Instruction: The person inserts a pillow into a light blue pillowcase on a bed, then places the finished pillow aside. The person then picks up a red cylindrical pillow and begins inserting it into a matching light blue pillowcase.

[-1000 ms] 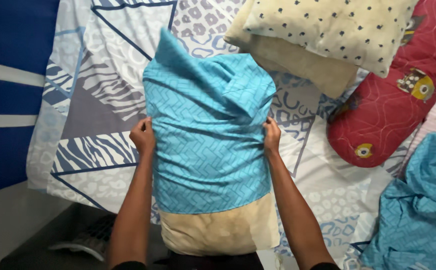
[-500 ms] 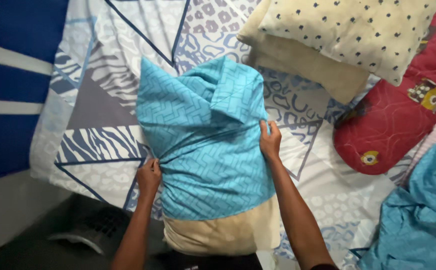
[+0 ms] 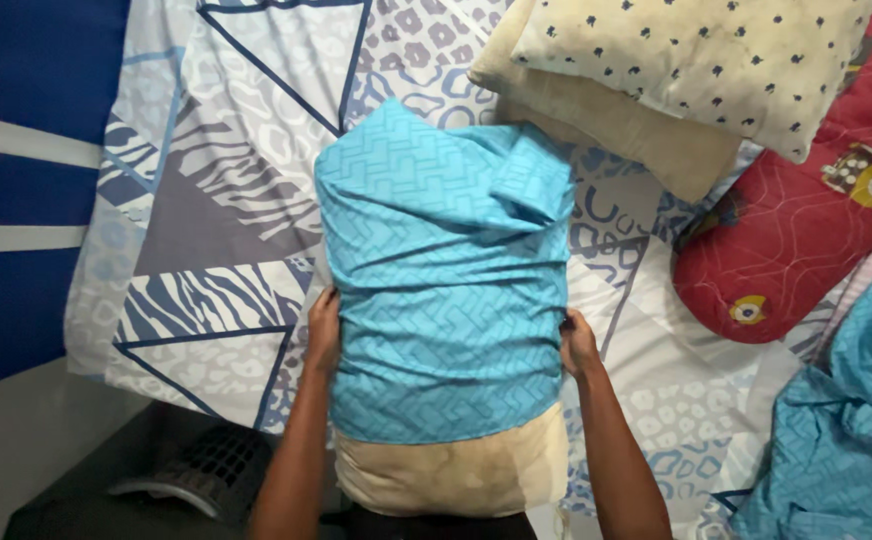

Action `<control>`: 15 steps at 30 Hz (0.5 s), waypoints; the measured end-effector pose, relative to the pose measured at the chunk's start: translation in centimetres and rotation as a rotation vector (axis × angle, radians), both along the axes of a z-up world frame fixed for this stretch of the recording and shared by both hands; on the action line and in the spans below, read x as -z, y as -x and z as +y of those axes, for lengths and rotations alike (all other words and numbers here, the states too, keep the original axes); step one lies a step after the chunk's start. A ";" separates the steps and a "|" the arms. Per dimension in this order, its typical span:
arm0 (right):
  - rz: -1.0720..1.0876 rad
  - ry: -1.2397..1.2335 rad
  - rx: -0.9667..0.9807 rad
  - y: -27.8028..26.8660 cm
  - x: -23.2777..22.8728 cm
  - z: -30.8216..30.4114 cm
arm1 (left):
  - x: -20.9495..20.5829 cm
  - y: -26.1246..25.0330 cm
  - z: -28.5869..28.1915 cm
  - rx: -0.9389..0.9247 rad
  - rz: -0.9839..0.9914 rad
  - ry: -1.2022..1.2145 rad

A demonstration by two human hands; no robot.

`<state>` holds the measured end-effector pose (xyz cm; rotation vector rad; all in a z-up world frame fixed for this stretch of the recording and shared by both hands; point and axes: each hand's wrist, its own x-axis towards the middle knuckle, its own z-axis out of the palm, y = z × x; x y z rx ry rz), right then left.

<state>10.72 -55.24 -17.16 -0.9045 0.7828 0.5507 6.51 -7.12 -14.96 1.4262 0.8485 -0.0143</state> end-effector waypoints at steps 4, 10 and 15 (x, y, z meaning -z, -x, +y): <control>-0.057 0.145 -0.043 0.8 -0.6 -0.1 | -0.8 2.7 0.1 0.028 0.070 -0.225; -0.382 1.154 -0.317 -1.2 -4.4 1.6 | -3.4 7.5 -1.7 0.224 0.080 -0.720; -0.521 1.222 -0.375 0.3 -6.9 1.4 | -3.6 9.7 -0.5 0.344 0.160 -0.877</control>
